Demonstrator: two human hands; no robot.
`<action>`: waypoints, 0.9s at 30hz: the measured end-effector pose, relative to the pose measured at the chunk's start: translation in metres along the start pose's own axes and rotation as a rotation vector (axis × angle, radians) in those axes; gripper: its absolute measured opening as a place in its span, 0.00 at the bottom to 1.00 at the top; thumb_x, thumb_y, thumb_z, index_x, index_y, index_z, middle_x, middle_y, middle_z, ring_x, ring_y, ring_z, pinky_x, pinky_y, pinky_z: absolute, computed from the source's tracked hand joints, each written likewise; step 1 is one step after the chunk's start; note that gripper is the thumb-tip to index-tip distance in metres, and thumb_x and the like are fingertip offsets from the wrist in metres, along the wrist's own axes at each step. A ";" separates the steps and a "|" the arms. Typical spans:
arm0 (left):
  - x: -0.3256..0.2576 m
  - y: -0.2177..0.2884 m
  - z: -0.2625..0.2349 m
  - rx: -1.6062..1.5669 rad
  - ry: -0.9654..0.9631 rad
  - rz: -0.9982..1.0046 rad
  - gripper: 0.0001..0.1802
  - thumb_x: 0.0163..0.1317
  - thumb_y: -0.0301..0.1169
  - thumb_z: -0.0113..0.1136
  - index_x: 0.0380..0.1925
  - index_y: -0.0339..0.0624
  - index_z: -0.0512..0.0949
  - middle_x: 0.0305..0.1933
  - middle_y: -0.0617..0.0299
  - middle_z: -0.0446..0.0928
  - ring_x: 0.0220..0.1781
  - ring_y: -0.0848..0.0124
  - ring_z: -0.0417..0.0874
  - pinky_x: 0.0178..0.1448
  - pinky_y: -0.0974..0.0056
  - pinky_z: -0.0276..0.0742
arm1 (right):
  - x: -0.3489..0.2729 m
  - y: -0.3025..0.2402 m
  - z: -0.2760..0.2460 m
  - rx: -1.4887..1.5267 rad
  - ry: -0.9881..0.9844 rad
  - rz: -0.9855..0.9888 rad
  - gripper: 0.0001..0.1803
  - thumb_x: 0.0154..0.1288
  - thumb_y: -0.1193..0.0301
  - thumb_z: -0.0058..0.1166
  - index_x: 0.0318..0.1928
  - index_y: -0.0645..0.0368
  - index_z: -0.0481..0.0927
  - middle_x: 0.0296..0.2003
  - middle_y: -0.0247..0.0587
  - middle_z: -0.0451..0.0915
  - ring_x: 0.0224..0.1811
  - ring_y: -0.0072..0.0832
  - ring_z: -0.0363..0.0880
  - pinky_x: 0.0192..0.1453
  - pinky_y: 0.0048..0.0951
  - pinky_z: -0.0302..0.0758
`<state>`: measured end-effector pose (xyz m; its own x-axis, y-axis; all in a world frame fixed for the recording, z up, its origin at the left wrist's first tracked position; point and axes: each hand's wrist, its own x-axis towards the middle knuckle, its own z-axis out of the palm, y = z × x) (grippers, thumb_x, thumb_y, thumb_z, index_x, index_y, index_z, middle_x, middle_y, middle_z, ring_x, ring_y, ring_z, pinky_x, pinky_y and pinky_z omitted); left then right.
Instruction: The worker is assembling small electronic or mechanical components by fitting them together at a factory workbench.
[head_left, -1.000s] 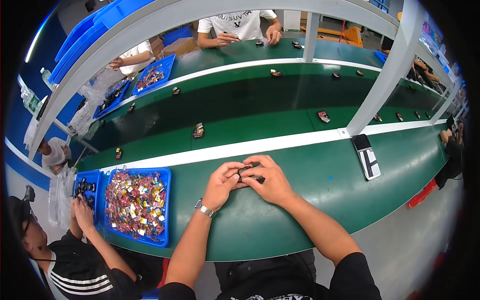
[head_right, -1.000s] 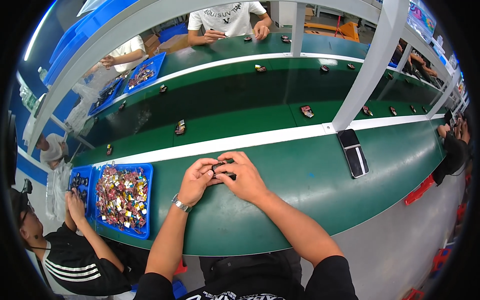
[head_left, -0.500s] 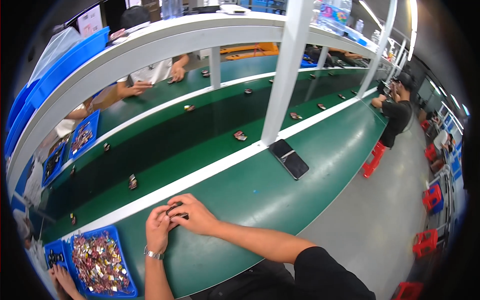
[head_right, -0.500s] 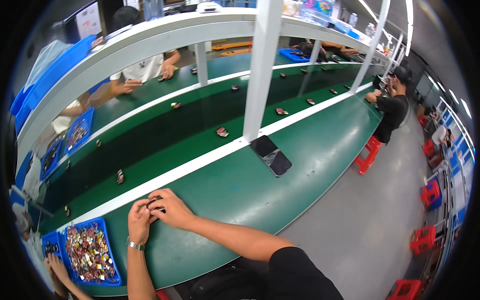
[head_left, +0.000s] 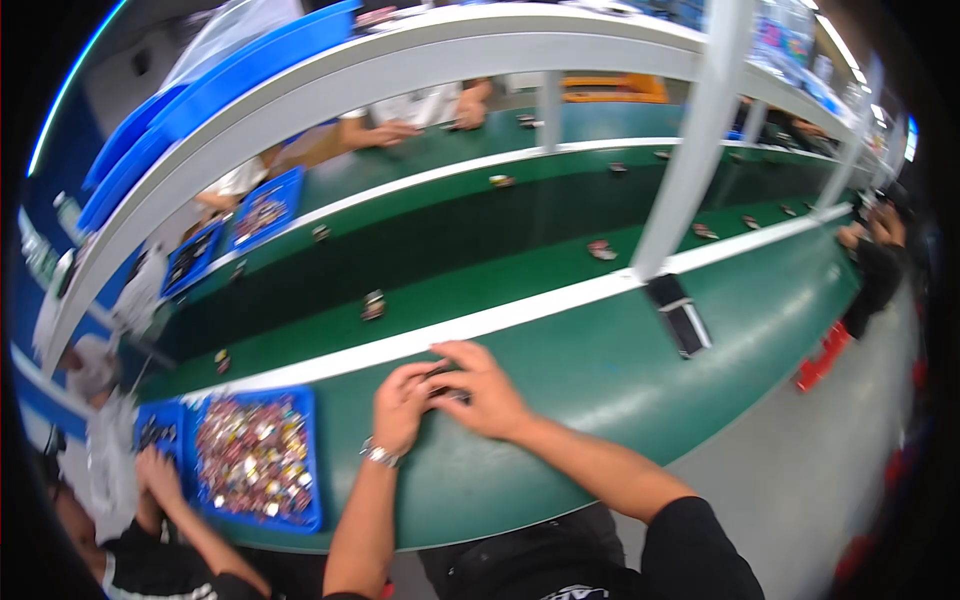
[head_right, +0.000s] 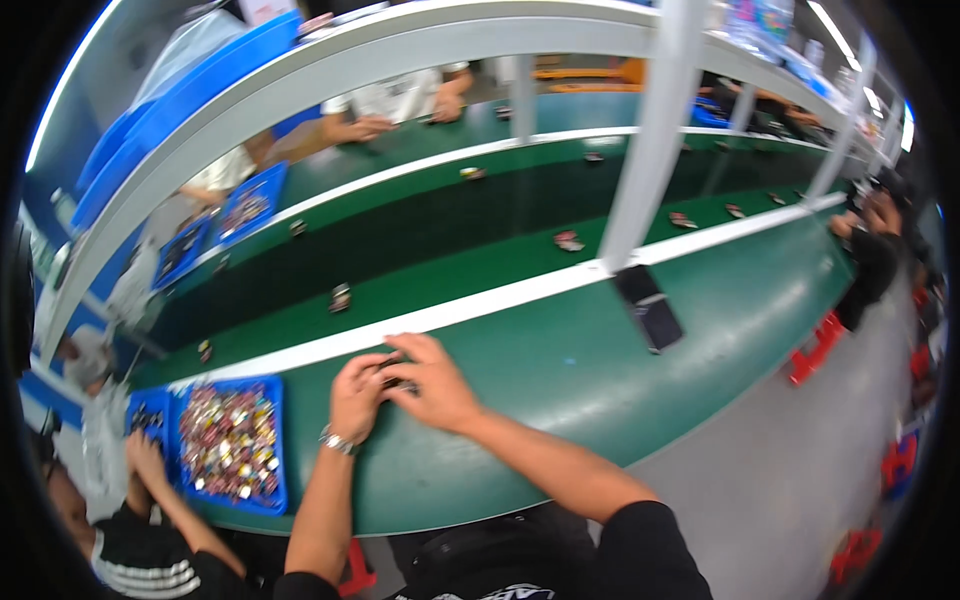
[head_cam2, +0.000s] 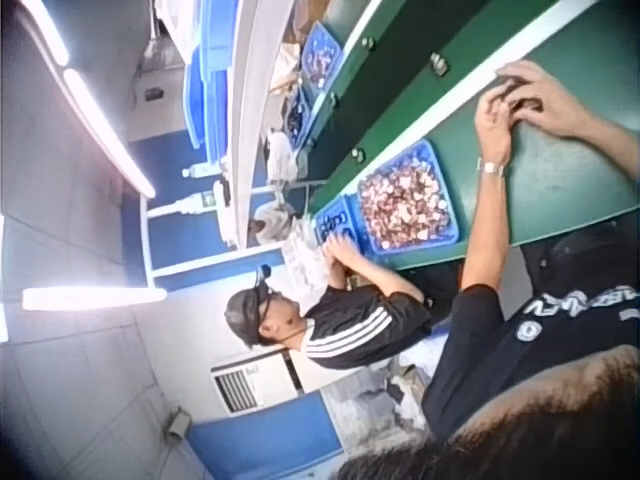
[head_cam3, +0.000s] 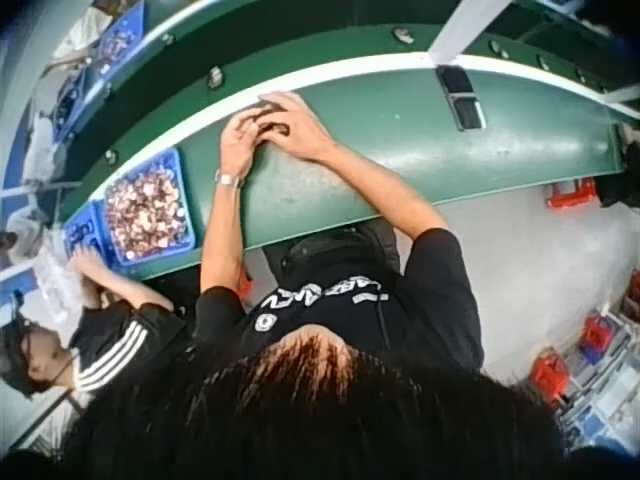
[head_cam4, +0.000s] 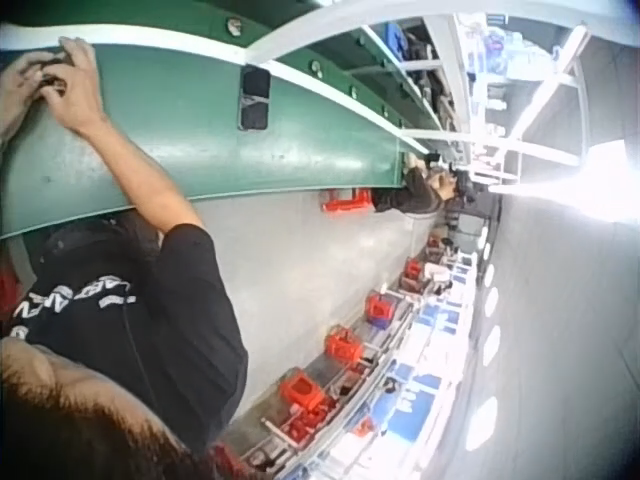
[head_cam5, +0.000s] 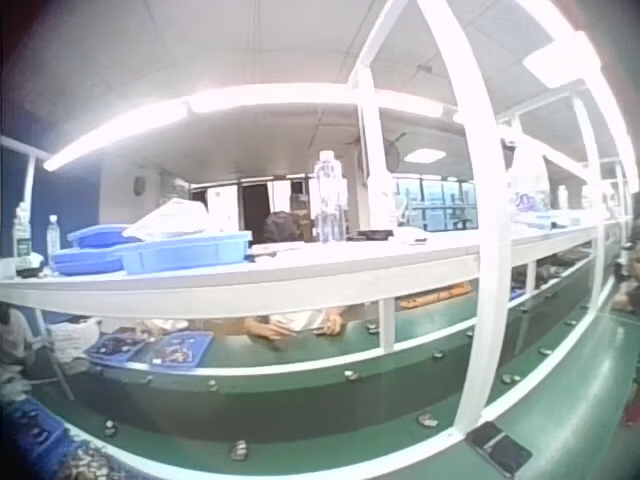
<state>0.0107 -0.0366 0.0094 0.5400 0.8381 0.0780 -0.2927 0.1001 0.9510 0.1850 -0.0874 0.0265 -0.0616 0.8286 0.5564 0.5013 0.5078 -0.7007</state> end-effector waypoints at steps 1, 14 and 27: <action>0.002 -0.002 0.006 0.002 0.013 -0.036 0.13 0.71 0.23 0.48 0.54 0.32 0.70 0.62 0.48 0.74 0.57 0.65 0.80 0.57 0.63 0.81 | -0.001 0.002 -0.006 -0.038 0.018 0.012 0.16 0.51 0.72 0.68 0.43 0.52 0.86 0.62 0.42 0.73 0.68 0.45 0.64 0.71 0.43 0.63; -0.004 0.009 0.001 -0.013 0.068 -0.104 0.14 0.72 0.20 0.45 0.56 0.34 0.69 0.59 0.52 0.76 0.56 0.68 0.80 0.60 0.63 0.80 | 0.008 -0.012 0.004 -0.093 0.145 -0.062 0.09 0.52 0.78 0.64 0.36 0.57 0.83 0.51 0.39 0.78 0.56 0.41 0.74 0.56 0.38 0.75; -0.002 0.011 0.005 0.010 0.098 -0.129 0.15 0.71 0.22 0.47 0.57 0.36 0.69 0.50 0.58 0.80 0.50 0.71 0.82 0.54 0.63 0.82 | 0.007 -0.019 0.007 -0.307 0.129 -0.129 0.10 0.51 0.78 0.63 0.37 0.59 0.82 0.39 0.36 0.77 0.42 0.34 0.77 0.39 0.32 0.80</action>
<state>0.0100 -0.0398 0.0210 0.4925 0.8671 -0.0744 -0.2179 0.2057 0.9541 0.1694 -0.0893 0.0410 -0.0415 0.7153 0.6976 0.7340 0.4955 -0.4645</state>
